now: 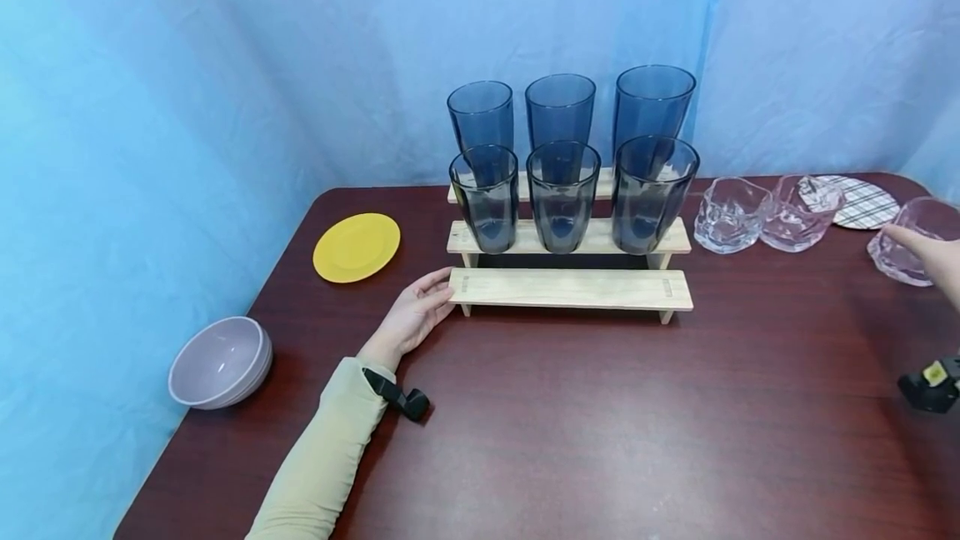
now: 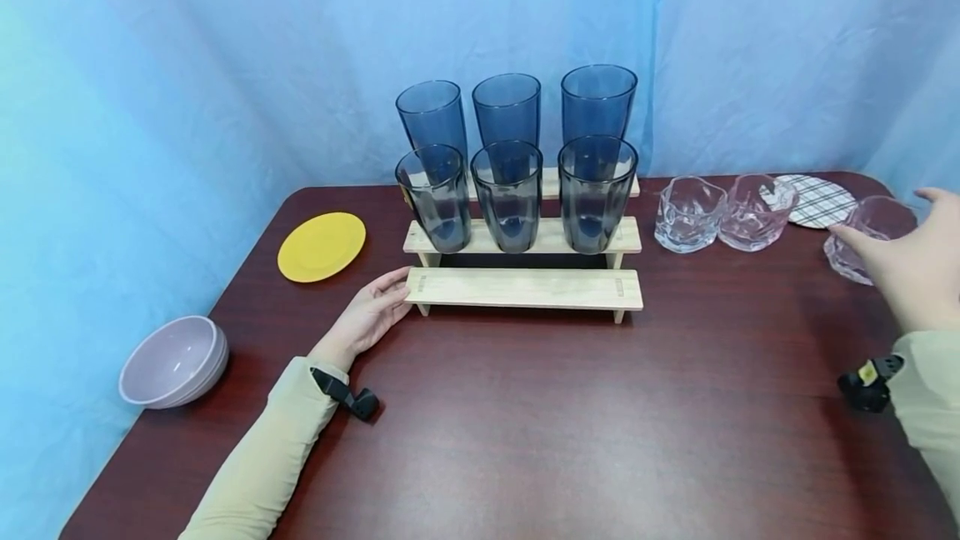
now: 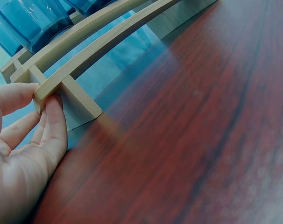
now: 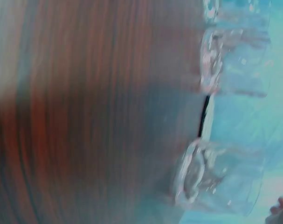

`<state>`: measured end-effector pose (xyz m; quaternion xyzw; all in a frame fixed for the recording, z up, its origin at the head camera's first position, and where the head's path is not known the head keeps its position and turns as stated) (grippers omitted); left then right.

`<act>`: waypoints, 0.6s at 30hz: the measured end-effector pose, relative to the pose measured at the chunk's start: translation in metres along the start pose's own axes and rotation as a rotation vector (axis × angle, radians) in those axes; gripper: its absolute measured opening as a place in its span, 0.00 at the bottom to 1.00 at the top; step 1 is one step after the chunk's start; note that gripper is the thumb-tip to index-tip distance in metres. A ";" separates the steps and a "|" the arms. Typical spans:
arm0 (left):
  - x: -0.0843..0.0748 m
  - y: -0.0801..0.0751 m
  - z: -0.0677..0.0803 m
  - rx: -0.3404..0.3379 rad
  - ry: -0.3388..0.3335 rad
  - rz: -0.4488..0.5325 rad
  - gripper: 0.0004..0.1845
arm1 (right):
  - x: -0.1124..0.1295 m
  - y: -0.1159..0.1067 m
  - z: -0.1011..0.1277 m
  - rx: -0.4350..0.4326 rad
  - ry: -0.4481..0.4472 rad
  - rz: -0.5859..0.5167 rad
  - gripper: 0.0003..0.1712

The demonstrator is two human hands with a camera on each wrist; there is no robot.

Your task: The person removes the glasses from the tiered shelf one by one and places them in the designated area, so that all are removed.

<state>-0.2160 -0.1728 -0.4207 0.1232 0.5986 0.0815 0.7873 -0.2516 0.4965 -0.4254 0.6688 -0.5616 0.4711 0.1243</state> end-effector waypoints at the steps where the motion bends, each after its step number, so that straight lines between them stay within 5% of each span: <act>1: 0.000 0.000 0.001 -0.002 -0.001 -0.004 0.29 | 0.022 -0.006 0.009 0.023 -0.007 -0.005 0.51; 7: 0.000 -0.001 0.002 -0.005 0.006 -0.001 0.29 | 0.129 -0.035 0.054 0.218 -0.087 0.034 0.35; 13: 0.001 0.000 0.002 -0.006 0.000 -0.008 0.28 | 0.167 -0.031 0.071 0.256 -0.267 -0.051 0.32; 18: 0.000 0.001 0.002 -0.003 0.004 0.006 0.28 | 0.188 -0.025 0.087 0.335 -0.271 -0.106 0.33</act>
Point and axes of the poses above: each hand's wrist, its own z-axis away from the middle knuckle, its own y-axis out of the palm, x = y × z, the point moved 2 cm from there along -z, towards the middle knuckle, and after that the axes turned 11 degrees about -x, right-handed, at the moved point
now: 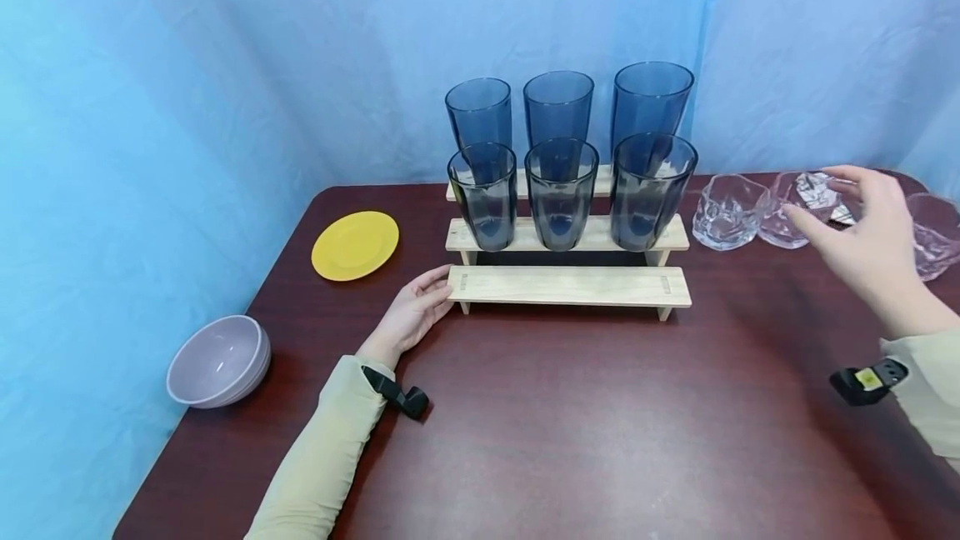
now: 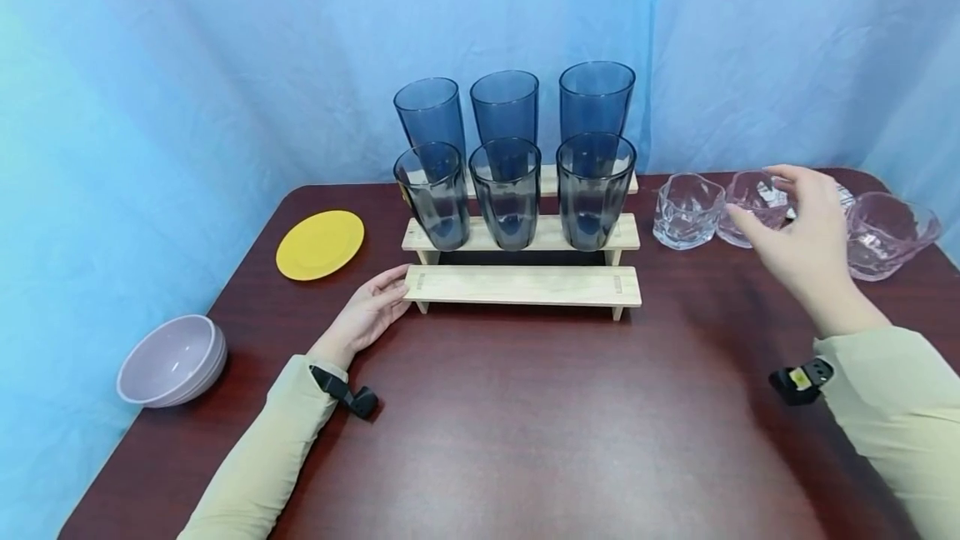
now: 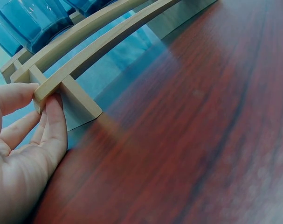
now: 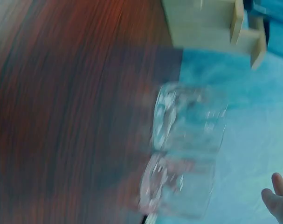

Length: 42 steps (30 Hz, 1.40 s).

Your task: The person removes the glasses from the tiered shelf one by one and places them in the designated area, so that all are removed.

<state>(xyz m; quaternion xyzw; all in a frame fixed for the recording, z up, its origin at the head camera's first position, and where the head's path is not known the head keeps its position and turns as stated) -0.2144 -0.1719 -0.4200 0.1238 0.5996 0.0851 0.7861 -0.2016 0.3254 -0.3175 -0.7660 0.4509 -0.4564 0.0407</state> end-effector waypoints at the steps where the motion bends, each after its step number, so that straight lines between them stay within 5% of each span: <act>1: 0.000 0.000 0.000 0.001 0.001 0.004 0.28 | 0.004 0.002 0.001 0.020 0.003 -0.020 0.33; 12: 0.000 0.001 -0.001 0.006 -0.003 0.008 0.29 | 0.043 0.026 0.011 0.120 -0.030 -0.232 0.33; 42: -0.002 0.002 0.001 0.008 -0.002 -0.003 0.29 | 0.100 0.058 0.006 0.402 0.086 -0.308 0.57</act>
Point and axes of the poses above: each hand's wrist, its own z-axis away from the middle knuckle, its own y-axis out of the palm, x = y × z, the point moved 2 cm from there along -z, towards the middle knuckle, and after that the axes turned 11 degrees about -x, right-handed, at the moved point
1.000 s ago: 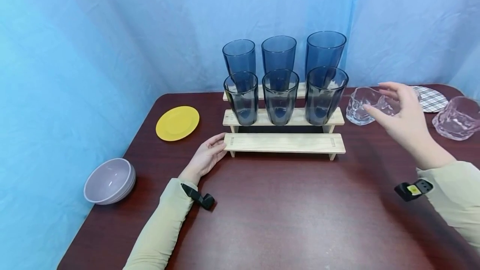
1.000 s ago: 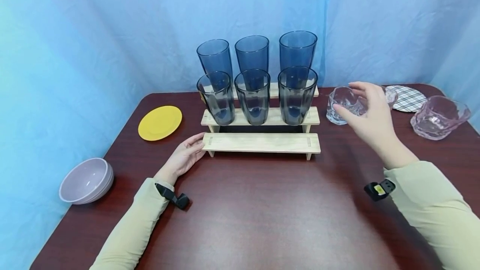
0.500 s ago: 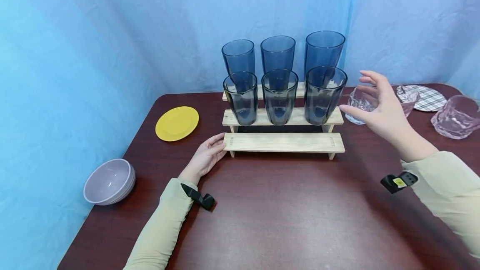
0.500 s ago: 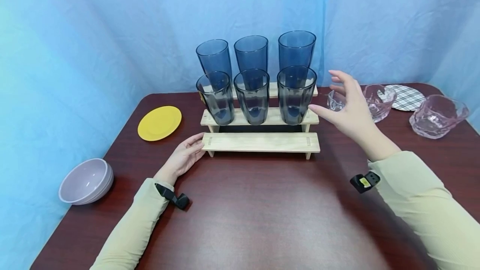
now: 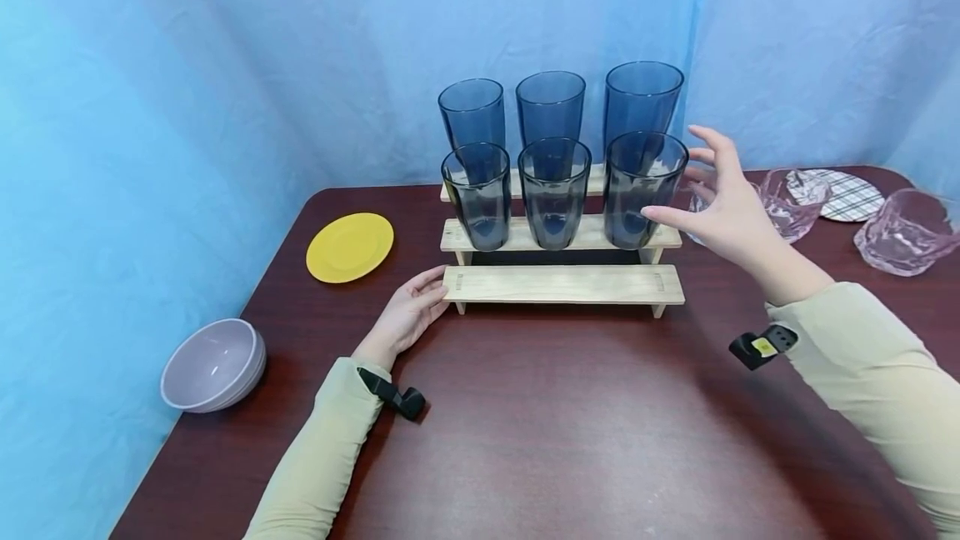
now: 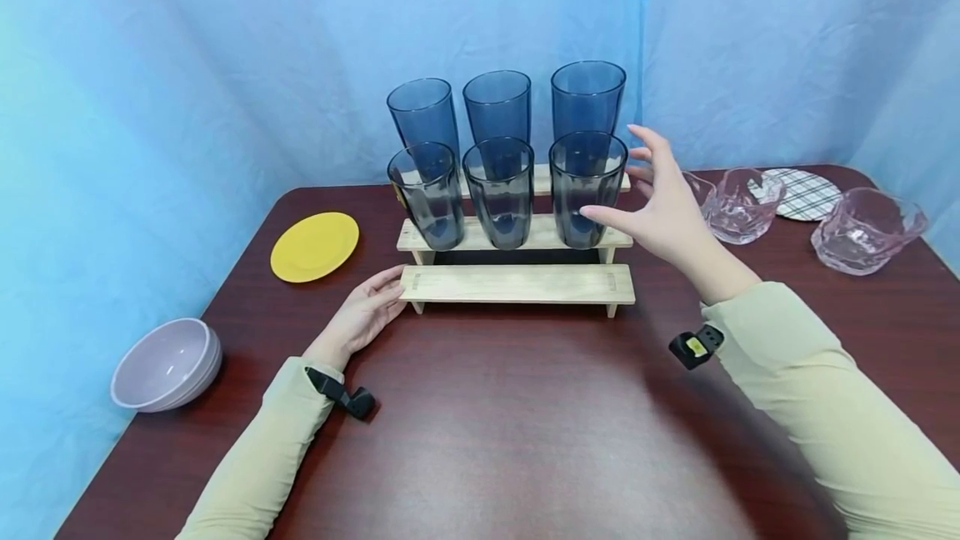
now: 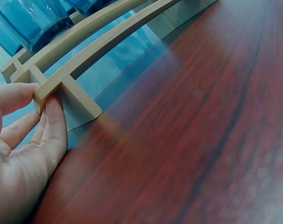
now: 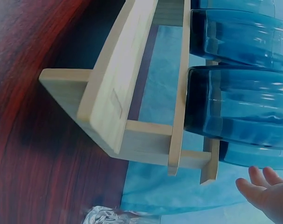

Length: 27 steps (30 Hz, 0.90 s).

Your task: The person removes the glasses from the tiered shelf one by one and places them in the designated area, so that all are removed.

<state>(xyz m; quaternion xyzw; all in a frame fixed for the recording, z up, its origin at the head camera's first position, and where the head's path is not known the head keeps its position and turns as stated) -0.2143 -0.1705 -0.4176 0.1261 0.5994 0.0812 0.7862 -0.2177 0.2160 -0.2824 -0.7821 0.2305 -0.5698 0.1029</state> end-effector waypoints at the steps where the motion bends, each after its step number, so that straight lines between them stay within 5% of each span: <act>1: 0.000 0.000 0.000 -0.001 -0.002 0.001 0.29 | 0.001 0.001 -0.001 0.005 0.002 -0.005 0.58; 8: 0.000 0.000 0.000 -0.004 -0.001 -0.001 0.29 | 0.002 0.008 -0.005 0.022 -0.012 -0.026 0.59; 15: 0.001 0.000 0.001 0.004 0.001 0.001 0.29 | 0.002 0.011 -0.003 0.022 -0.029 0.078 0.59; 27: -0.001 0.001 0.001 0.007 0.002 0.006 0.29 | -0.002 0.019 -0.003 0.039 -0.018 0.011 0.59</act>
Point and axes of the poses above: each hand's wrist, its own z-axis away from the middle knuckle, its own y-axis out of the palm, x = y × z, the point moved 2 cm from there along -z, towards the middle knuckle, and after that the axes turned 11 degrees about -x, right-handed, at the moved point
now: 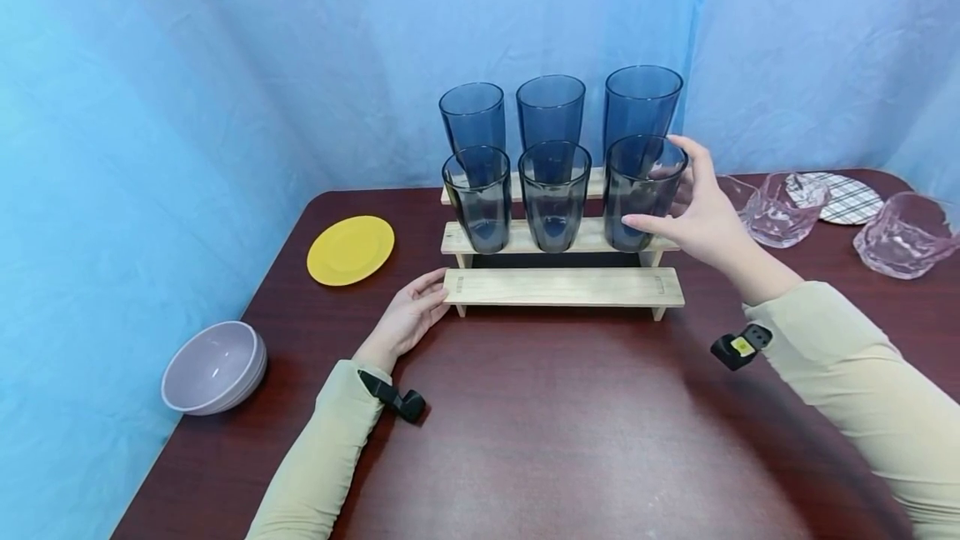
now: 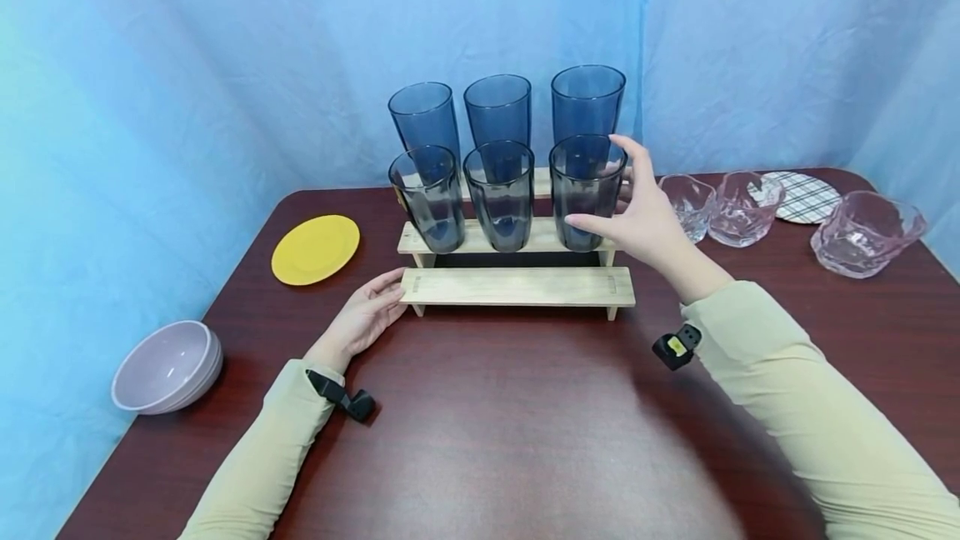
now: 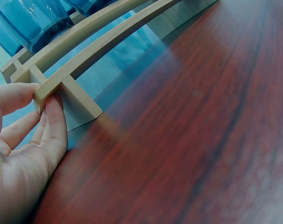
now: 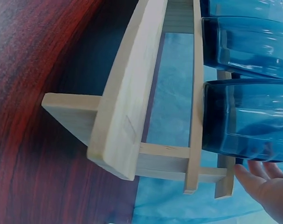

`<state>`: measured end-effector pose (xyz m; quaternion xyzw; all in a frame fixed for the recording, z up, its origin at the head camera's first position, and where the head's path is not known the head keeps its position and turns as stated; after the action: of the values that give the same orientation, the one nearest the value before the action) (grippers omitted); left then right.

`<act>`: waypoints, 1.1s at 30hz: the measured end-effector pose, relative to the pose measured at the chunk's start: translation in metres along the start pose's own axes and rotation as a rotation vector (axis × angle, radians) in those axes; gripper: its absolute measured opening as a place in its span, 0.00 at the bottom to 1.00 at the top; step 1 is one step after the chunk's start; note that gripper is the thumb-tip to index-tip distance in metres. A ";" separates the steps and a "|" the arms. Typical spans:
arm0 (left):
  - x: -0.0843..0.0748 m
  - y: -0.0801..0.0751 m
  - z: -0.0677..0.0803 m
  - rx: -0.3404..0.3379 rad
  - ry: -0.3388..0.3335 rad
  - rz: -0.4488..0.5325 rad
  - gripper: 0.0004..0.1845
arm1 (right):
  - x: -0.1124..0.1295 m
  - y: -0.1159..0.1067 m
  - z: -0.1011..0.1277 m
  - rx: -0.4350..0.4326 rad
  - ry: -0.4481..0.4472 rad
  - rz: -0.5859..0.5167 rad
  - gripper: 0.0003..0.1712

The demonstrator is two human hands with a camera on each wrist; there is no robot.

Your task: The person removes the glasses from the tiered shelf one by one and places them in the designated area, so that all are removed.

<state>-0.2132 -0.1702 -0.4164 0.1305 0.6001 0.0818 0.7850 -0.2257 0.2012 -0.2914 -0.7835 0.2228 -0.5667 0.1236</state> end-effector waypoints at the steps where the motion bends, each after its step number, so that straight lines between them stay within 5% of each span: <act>1: 0.000 0.000 0.000 -0.002 -0.001 0.000 0.29 | 0.000 0.000 0.000 -0.001 0.000 -0.001 0.59; 33: 0.002 -0.001 -0.001 -0.018 -0.012 -0.013 0.29 | -0.001 0.007 0.002 -0.155 -0.054 0.081 0.56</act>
<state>-0.2138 -0.1705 -0.4184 0.1202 0.5953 0.0813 0.7903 -0.2250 0.1953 -0.2959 -0.7959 0.2942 -0.5211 0.0916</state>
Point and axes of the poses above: each hand's wrist, its own z-axis away from the middle knuckle, its own y-axis out of the palm, x = y × z, the point moved 2 cm from there along -z, towards the middle knuckle, and after that the axes turned 11 degrees about -x, right-handed, at the moved point
